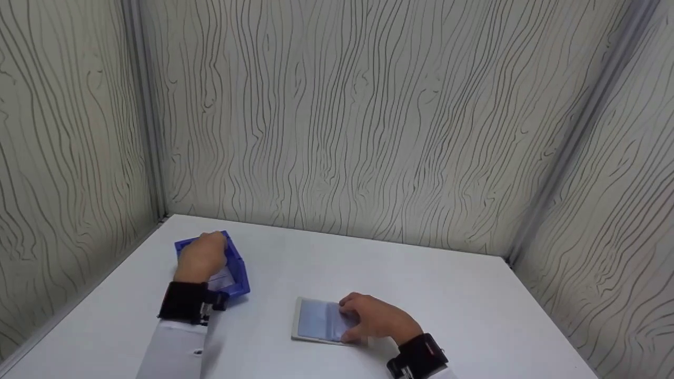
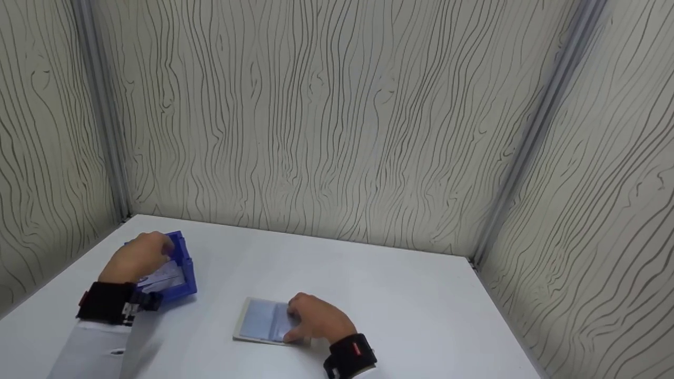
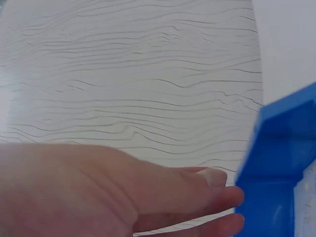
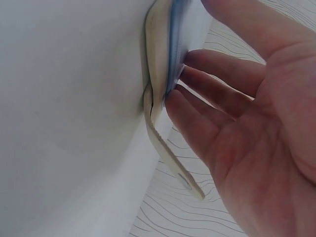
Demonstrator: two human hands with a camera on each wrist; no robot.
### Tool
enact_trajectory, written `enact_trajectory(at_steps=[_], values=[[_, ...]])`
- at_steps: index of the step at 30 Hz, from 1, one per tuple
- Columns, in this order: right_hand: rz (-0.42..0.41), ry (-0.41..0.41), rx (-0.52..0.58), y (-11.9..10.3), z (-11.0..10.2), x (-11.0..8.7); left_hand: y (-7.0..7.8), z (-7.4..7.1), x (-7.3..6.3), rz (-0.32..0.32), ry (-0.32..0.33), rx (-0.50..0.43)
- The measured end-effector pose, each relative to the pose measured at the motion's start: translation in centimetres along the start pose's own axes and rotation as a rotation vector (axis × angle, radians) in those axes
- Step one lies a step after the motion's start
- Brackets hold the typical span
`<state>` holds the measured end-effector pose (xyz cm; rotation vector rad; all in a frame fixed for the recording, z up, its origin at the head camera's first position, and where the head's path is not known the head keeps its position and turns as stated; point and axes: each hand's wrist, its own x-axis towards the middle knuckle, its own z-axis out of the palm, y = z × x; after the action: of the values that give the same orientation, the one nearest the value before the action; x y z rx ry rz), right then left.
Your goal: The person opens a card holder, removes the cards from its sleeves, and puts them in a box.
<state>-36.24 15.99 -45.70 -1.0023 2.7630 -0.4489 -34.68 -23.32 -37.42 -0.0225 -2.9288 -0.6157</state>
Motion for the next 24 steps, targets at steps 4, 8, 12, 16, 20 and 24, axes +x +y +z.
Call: enact_trajectory(at_steps=[4,8,12,16,20,24], values=[[0.011,-0.005,-0.005,0.0,0.0,0.0,2.1,-0.8,-1.2,0.036,0.073,0.002],[0.01,-0.003,-0.009,0.0,0.0,0.0,4.9,-1.4,-2.4,0.098,0.118,-0.004],[0.001,0.002,-0.006,-0.1,0.0,0.0,7.9,-0.9,-3.2,0.202,0.101,-0.044],[0.008,-0.007,0.0,-0.2,0.1,0.0,10.7,1.5,-3.3,0.341,0.01,-0.123],[0.018,-0.016,0.004,-0.3,0.2,0.0,12.5,4.9,-3.1,0.453,-0.131,-0.119],[0.014,-0.014,0.002,-0.4,0.2,-0.1,13.0,8.3,-2.5,0.482,-0.247,-0.038]])
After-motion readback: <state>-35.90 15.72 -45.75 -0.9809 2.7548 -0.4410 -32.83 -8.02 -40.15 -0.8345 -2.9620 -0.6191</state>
